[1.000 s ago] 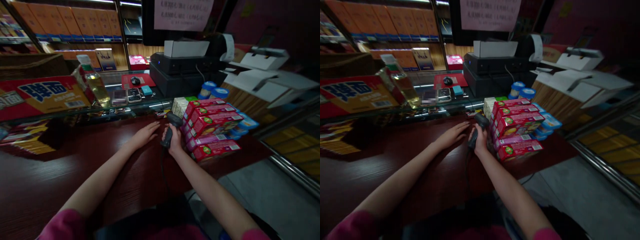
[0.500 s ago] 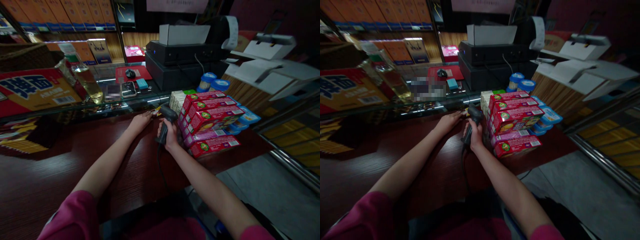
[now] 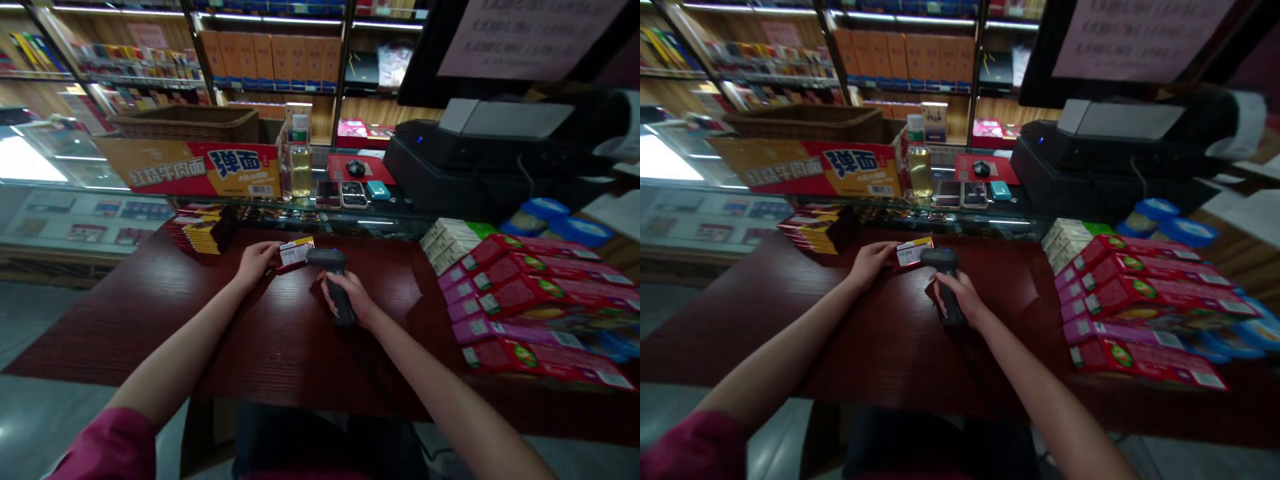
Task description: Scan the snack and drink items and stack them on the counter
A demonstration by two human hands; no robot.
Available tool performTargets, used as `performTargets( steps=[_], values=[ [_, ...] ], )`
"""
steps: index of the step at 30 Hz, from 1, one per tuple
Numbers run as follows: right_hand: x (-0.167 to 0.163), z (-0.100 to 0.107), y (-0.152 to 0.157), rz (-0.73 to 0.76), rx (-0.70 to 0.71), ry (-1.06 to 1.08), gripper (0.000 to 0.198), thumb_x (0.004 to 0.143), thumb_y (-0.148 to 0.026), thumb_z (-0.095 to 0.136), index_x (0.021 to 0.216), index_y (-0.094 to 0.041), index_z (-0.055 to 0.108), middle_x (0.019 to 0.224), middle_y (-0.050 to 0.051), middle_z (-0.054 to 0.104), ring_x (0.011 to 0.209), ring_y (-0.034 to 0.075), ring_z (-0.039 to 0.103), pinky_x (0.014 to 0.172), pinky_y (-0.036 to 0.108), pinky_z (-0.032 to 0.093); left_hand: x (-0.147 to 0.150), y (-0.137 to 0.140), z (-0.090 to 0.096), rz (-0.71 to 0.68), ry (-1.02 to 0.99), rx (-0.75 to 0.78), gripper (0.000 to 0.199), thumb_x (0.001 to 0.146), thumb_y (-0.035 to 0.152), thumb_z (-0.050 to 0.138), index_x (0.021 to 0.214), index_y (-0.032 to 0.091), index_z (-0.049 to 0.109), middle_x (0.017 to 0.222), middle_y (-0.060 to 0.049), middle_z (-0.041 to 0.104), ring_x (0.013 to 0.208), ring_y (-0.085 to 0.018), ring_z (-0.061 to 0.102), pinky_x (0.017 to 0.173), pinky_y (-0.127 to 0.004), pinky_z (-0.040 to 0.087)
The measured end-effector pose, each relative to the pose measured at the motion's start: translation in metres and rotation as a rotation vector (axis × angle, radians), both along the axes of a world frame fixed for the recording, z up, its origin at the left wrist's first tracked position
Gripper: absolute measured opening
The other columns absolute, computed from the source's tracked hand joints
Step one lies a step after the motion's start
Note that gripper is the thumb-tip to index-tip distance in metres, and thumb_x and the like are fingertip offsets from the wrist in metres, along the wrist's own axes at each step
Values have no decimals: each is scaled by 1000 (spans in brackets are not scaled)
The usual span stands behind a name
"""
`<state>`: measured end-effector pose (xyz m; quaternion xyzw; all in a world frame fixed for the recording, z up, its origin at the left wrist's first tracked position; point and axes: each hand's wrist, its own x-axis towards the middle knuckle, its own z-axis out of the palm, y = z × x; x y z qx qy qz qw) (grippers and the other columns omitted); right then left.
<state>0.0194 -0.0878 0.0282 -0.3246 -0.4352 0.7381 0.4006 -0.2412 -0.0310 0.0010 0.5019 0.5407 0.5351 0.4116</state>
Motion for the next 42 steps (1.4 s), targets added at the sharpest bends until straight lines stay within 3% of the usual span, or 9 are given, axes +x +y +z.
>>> performTargets(
  steps=[7, 20, 23, 27, 31, 33, 37, 39, 42],
  values=[
    [-67, -7, 21, 2, 72, -72, 38, 73, -52, 79, 81, -20, 60, 58, -4, 62, 35, 10, 49, 30, 22, 41, -18, 12, -4, 203, 33, 63, 47, 86, 55, 69, 106, 14, 80, 100, -10, 81, 85, -24, 74, 71, -30, 58],
    [-70, -10, 34, -70, -3, -45, 40, 70, -52, 81, 81, -19, 61, 56, -4, 58, 37, 11, 51, 31, 22, 42, -20, 15, -7, 306, 145, 117, 39, 92, 47, 64, 107, 16, 82, 92, -6, 80, 81, -20, 70, 66, -25, 52],
    [-70, -10, 33, -69, -14, -41, 40, 70, -51, 81, 82, -19, 62, 55, -5, 58, 36, 11, 51, 31, 22, 43, -24, 15, -7, 262, 164, 130, 37, 90, 44, 66, 108, 16, 81, 104, -9, 80, 92, -23, 73, 79, -30, 56],
    [-67, -11, 30, -150, -4, 1, 43, 69, -52, 83, 82, -20, 59, 57, -5, 60, 37, 11, 51, 31, 23, 43, -29, 11, -2, -7, 151, 105, 43, 82, 43, 76, 114, 14, 79, 115, -14, 79, 105, -28, 74, 93, -39, 57],
    [-64, -13, 26, -240, 23, 62, 45, 67, -53, 84, 83, -20, 57, 56, -6, 58, 36, 10, 49, 30, 22, 43, -38, -1, 18, -117, 212, 121, 49, 81, 37, 78, 125, 14, 75, 115, -14, 79, 105, -30, 75, 94, -43, 58],
    [-62, -13, 26, -278, 26, 84, 46, 66, -53, 85, 84, -19, 59, 57, -6, 58, 36, 9, 49, 30, 22, 43, -46, -10, 36, -4, 353, 286, 38, 88, 30, 71, 124, 19, 76, 113, -10, 80, 107, -27, 74, 98, -42, 57],
    [-59, -14, 27, -319, -12, 112, 48, 63, -53, 86, 85, -18, 62, 59, -6, 59, 38, 10, 51, 31, 21, 43, -78, -32, 76, 397, 542, 663, 26, 97, 22, 59, 114, 25, 78, 117, -4, 79, 114, -21, 71, 106, -39, 53],
    [-59, -13, 28, -327, -29, 116, 48, 62, -53, 86, 83, -18, 62, 59, -5, 59, 38, 10, 52, 31, 21, 43, -101, -41, 90, 504, 574, 698, 26, 97, 22, 59, 114, 25, 78, 117, -4, 78, 112, -20, 71, 103, -38, 54],
    [-60, -13, 29, -315, -18, 114, 46, 63, -53, 86, 83, -18, 62, 58, -5, 59, 38, 9, 51, 31, 21, 43, -139, -49, 99, 468, 631, 641, 22, 95, 25, 62, 109, 24, 79, 112, -5, 80, 106, -21, 73, 97, -37, 57]
  ],
)
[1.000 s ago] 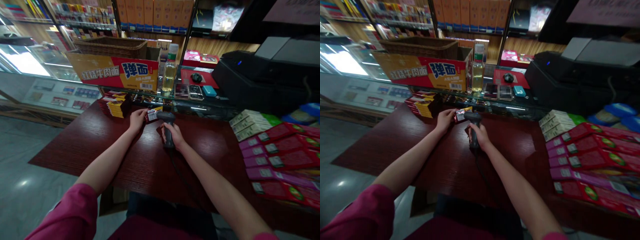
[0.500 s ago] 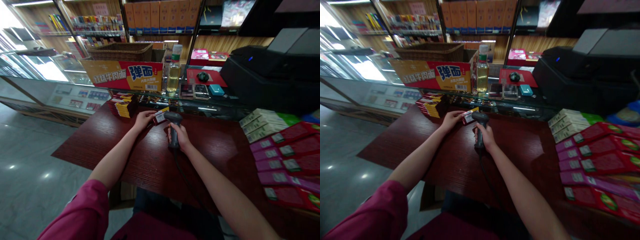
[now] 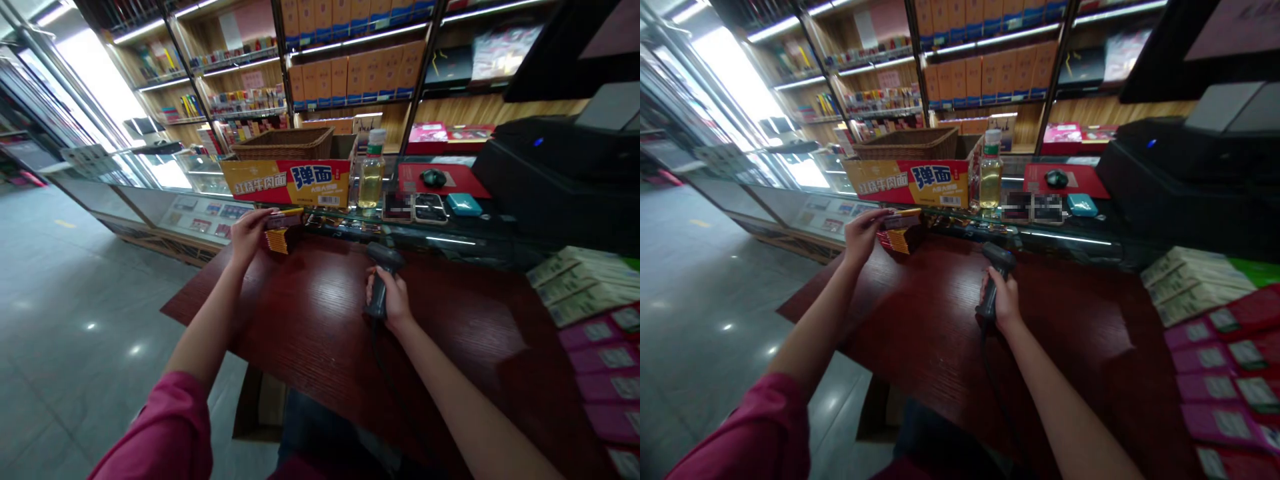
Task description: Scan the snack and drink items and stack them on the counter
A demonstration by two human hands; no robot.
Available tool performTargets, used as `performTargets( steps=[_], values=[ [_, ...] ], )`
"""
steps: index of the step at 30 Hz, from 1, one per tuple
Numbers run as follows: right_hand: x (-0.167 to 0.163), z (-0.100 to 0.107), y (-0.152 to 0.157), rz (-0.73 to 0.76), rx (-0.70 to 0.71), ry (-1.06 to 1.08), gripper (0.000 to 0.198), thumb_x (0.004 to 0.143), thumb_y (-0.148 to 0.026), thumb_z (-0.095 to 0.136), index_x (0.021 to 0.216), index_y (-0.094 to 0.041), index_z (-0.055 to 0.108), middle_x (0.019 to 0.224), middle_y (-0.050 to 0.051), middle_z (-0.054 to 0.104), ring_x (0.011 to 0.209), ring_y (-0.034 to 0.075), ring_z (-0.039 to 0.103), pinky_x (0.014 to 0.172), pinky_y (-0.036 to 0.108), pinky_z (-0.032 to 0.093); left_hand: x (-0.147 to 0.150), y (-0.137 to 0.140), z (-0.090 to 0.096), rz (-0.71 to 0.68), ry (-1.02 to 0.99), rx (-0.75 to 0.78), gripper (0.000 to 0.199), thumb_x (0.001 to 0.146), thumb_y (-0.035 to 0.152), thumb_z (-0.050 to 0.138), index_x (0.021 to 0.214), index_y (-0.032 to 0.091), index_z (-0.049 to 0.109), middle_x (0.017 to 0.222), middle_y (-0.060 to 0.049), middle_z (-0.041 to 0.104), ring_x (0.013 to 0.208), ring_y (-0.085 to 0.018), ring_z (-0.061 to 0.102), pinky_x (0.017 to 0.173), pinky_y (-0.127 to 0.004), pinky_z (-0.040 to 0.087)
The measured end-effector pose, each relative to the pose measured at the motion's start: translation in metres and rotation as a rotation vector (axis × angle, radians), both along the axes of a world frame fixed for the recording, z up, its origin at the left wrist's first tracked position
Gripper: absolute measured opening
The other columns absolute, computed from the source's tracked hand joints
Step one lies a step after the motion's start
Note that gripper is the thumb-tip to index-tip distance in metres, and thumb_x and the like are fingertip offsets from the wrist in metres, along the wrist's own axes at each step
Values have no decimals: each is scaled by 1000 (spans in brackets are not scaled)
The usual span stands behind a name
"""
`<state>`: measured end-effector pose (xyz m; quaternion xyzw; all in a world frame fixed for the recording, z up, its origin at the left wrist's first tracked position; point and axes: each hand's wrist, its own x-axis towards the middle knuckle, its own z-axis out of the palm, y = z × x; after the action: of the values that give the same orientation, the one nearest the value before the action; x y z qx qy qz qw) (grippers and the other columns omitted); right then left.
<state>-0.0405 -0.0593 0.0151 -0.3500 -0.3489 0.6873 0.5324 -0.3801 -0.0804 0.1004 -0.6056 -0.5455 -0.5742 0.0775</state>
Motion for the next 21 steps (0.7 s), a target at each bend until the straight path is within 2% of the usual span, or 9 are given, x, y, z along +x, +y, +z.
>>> performTargets(
  steps=[2, 4, 8, 12, 16, 21],
  values=[
    [-1, 0, 0, 12, 9, -8, 46, 63, -52, 86, 83, -18, 62, 57, -5, 59, 37, 9, 50, 32, 21, 44, -22, -3, 1, -28, 65, -66, 21, 95, 28, 63, 107, 24, 80, 111, -6, 80, 105, -22, 73, 96, -37, 57],
    [-1, -1, 0, 13, 11, -14, 47, 63, -53, 87, 84, -18, 63, 57, -5, 59, 38, 10, 51, 32, 21, 44, -40, -6, 2, -38, 165, -115, 25, 97, 31, 62, 114, 25, 78, 114, -6, 80, 108, -22, 73, 98, -37, 56],
    [-1, -2, 1, 12, 11, -14, 49, 63, -54, 87, 84, -17, 63, 58, -5, 59, 38, 10, 51, 32, 22, 44, -66, -11, 7, 49, 492, -187, 35, 101, 34, 57, 133, 31, 70, 122, -7, 76, 110, -22, 72, 95, -36, 56],
    [-1, -2, 2, 11, -2, -12, 49, 63, -53, 87, 85, -17, 63, 58, -4, 59, 39, 10, 51, 31, 21, 44, -85, -13, 13, 101, 775, -263, 35, 102, 29, 52, 131, 35, 71, 123, -8, 76, 106, -25, 73, 91, -39, 57],
    [-2, -1, 1, 11, 9, -9, 48, 63, -52, 87, 86, -18, 62, 60, -5, 60, 39, 10, 52, 32, 22, 45, -96, -15, 8, 95, 797, -317, 36, 100, 23, 54, 127, 36, 73, 124, -7, 76, 107, -26, 75, 93, -41, 58],
    [-1, -2, 0, 11, 18, -26, 47, 65, -52, 86, 86, -17, 62, 59, -5, 59, 39, 10, 52, 32, 21, 44, -96, -19, -11, 123, 771, -398, 44, 95, 16, 55, 132, 35, 70, 137, -5, 70, 122, -29, 70, 100, -45, 58]
  ],
)
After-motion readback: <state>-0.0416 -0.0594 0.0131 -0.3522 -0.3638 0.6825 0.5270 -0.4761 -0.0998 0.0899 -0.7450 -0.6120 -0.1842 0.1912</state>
